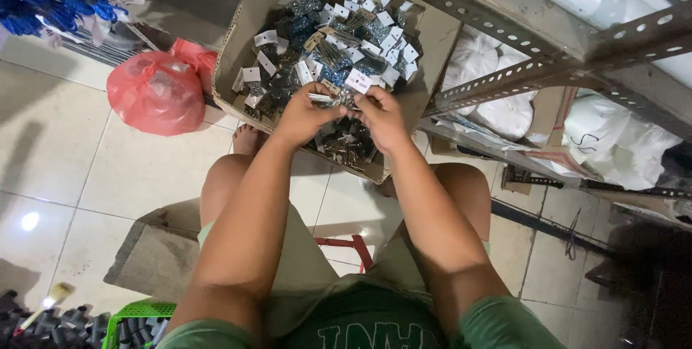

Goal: The person sits on a stool and organizes small hardware items, such as screws and bolts, by picking them from a cardboard box and hanging them on a wire rack. The person handles the items one at a time, attaching them to hooks on the rack.

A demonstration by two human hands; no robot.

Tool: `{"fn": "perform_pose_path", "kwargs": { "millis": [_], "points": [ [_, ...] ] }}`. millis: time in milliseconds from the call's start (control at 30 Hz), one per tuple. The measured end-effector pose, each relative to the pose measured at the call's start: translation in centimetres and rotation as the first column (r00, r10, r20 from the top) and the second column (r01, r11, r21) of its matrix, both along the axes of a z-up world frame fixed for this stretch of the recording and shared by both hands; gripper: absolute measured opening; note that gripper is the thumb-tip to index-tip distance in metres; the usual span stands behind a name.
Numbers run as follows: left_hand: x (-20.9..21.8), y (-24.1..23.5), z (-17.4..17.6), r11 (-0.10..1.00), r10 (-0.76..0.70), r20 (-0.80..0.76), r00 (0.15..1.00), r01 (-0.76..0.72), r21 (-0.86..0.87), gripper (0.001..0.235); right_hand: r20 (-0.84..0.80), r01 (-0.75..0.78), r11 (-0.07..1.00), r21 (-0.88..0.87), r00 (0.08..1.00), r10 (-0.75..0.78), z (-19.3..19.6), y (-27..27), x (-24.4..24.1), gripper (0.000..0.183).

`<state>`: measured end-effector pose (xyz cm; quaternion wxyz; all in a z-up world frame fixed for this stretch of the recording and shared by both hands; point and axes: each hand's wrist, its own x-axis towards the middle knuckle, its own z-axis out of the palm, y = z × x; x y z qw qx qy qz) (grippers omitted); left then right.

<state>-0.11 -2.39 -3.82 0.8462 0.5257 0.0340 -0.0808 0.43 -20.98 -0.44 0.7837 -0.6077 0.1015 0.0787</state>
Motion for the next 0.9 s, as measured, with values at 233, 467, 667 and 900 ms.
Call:
{"fn": "perform_pose_path", "kwargs": {
  "millis": [233,467,667,900],
  "points": [
    [-0.3,-0.2,2.2,0.999,-0.038,-0.010,0.999,0.038,-0.010,0.046,0.010,0.054,0.999,-0.006,0.999,-0.054,0.6,0.1,0.1,0.011],
    [-0.5,0.2,1.8,0.997,-0.072,-0.042,0.997,0.071,-0.020,0.040,-0.031,0.101,0.993,0.057,0.995,-0.099,0.9,0.1,0.1,0.014],
    [-0.3,0.4,1.7,0.999,-0.049,-0.022,0.999,0.050,0.023,0.035,-0.002,0.069,0.997,0.023,0.998,-0.069,-0.2,0.1,0.0,0.008],
    [-0.1,0.3,0.4,1.000,0.013,-0.032,0.999,-0.013,0.016,0.037,0.086,0.014,0.992,-0.125,0.996,-0.003,-1.0,0.7,-1.0,0.016]
  ]
}}
